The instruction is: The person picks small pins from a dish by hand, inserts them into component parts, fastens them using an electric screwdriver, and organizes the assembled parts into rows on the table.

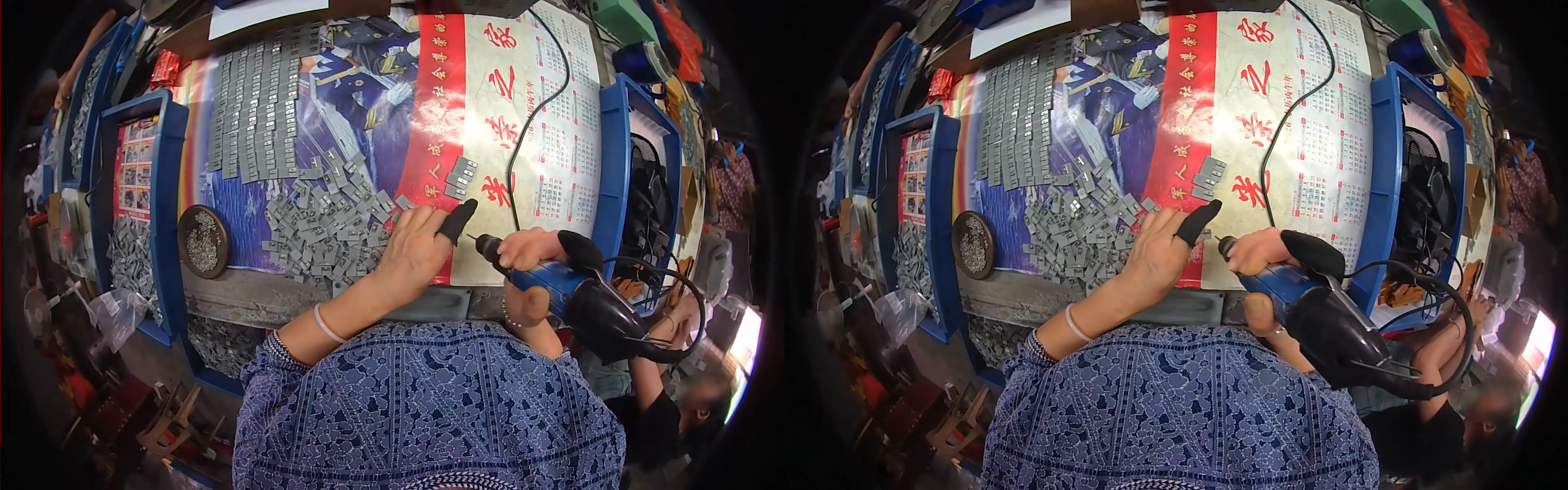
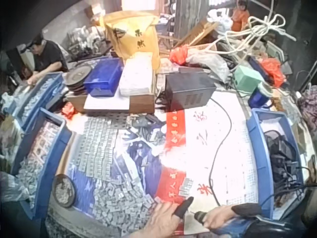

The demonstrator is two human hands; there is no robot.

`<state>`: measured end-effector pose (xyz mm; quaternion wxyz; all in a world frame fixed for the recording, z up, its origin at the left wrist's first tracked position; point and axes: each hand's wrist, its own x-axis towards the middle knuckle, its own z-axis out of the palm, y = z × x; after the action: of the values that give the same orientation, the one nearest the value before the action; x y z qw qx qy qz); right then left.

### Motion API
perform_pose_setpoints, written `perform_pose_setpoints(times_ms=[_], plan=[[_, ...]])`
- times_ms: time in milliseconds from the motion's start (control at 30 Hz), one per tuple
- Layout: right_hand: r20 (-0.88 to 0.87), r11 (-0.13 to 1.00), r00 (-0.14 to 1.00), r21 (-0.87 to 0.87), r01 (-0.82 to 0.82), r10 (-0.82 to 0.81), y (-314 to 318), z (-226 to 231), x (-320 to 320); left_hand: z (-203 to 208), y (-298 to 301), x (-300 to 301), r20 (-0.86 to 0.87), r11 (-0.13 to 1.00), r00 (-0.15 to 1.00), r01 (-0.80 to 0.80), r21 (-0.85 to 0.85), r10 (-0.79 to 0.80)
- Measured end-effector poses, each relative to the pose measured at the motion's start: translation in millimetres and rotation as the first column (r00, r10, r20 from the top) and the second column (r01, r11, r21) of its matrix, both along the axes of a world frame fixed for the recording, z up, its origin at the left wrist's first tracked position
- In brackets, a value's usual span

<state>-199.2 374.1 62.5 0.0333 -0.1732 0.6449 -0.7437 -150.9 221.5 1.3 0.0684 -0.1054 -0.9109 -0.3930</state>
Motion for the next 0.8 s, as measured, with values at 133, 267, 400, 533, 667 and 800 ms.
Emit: perform_pose_setpoints(times_ms=[133, 267, 400, 533, 667, 800], plan=[[-0.035, 0.998, 0.997, -0.009, -0.062, 0.062, 7.1, 5.1, 2.5, 12.7, -7.7, 13.4, 0.063, 0.988, 0.998, -0.003, -0.156, 0.013], [-0.06, 0.999, 0.998, -0.025, -0.021, 0.02, 9.4, 0.0, 13.8, 14.4, -12.3, 27.5, -0.043, 0.98, 0.995, -0.096, -0.174, 0.09], [-0.068, 0.997, 0.998, -0.081, 0.011, -0.017, 14.9, 1.7, 19.9, 35.6, -36.1, 46.3, -0.062, 0.981, 0.984, -0.173, -0.091, 0.168], [-0.081, 0.995, 0.996, -0.098, 0.014, -0.022, 6.9, 6.8, 23.7, 38.6, -106.5, 93.0, -0.251, 0.736, 0.794, -0.607, -0.3, 0.553], [-0.062, 0.997, 0.997, -0.053, -0.056, 0.052, 3.1, 11.5, 24.8, 19.7, -174.6, 130.6, -0.256, 0.424, 0.495, -0.859, -0.287, 0.83], [-0.019, 0.996, 0.998, -0.062, -0.057, 0.056, -3.4, 16.1, 33.5, 2.3, -200.4, 144.7, -0.223, 0.358, 0.454, -0.86, -0.364, 0.863]])
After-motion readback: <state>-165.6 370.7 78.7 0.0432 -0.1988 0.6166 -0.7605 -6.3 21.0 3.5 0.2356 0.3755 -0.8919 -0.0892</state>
